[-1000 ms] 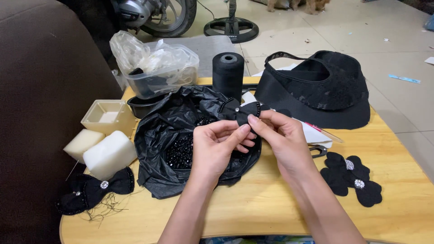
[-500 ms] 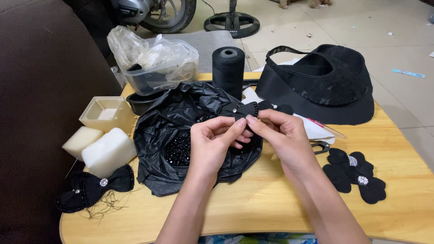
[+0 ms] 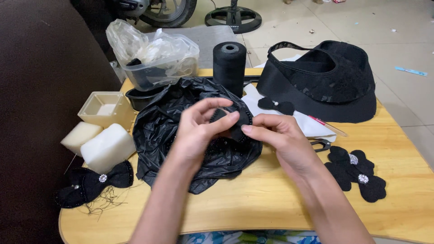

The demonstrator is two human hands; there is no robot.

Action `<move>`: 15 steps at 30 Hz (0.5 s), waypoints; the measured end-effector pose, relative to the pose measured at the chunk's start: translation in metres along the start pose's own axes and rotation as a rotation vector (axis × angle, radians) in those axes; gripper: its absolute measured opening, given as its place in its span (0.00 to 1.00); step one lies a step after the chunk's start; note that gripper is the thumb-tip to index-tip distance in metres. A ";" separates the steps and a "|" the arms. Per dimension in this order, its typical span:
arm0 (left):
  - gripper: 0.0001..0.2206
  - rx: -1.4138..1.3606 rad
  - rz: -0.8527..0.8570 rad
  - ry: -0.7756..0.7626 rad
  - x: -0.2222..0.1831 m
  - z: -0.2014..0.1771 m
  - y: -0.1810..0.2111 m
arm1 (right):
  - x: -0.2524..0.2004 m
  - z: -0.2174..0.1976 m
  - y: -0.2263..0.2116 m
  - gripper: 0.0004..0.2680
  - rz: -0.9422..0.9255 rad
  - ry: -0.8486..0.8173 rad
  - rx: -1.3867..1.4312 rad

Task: Sewing small black beads onto fabric bows at a repair bench

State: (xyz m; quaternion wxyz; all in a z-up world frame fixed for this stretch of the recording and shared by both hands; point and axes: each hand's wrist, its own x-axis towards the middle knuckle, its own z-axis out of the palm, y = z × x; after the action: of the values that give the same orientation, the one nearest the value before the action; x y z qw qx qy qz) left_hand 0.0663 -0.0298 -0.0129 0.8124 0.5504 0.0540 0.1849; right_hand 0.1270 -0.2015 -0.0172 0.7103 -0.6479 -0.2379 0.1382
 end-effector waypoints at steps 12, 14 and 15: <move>0.19 0.859 -0.124 -0.591 0.023 -0.009 0.058 | -0.006 0.013 -0.007 0.02 -0.091 -0.094 -0.195; 0.20 0.863 -0.150 -0.574 0.022 -0.004 0.061 | -0.004 0.010 -0.005 0.02 -0.076 -0.070 -0.179; 0.21 0.865 -0.177 -0.561 0.022 -0.001 0.062 | -0.004 0.008 -0.004 0.02 -0.060 -0.043 -0.165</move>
State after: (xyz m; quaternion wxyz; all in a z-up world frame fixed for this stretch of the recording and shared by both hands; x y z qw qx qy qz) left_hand 0.0713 -0.0009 0.0459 0.5065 0.8574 -0.0479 -0.0781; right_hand 0.1191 -0.1974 -0.0131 0.6531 -0.6936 -0.2830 0.1106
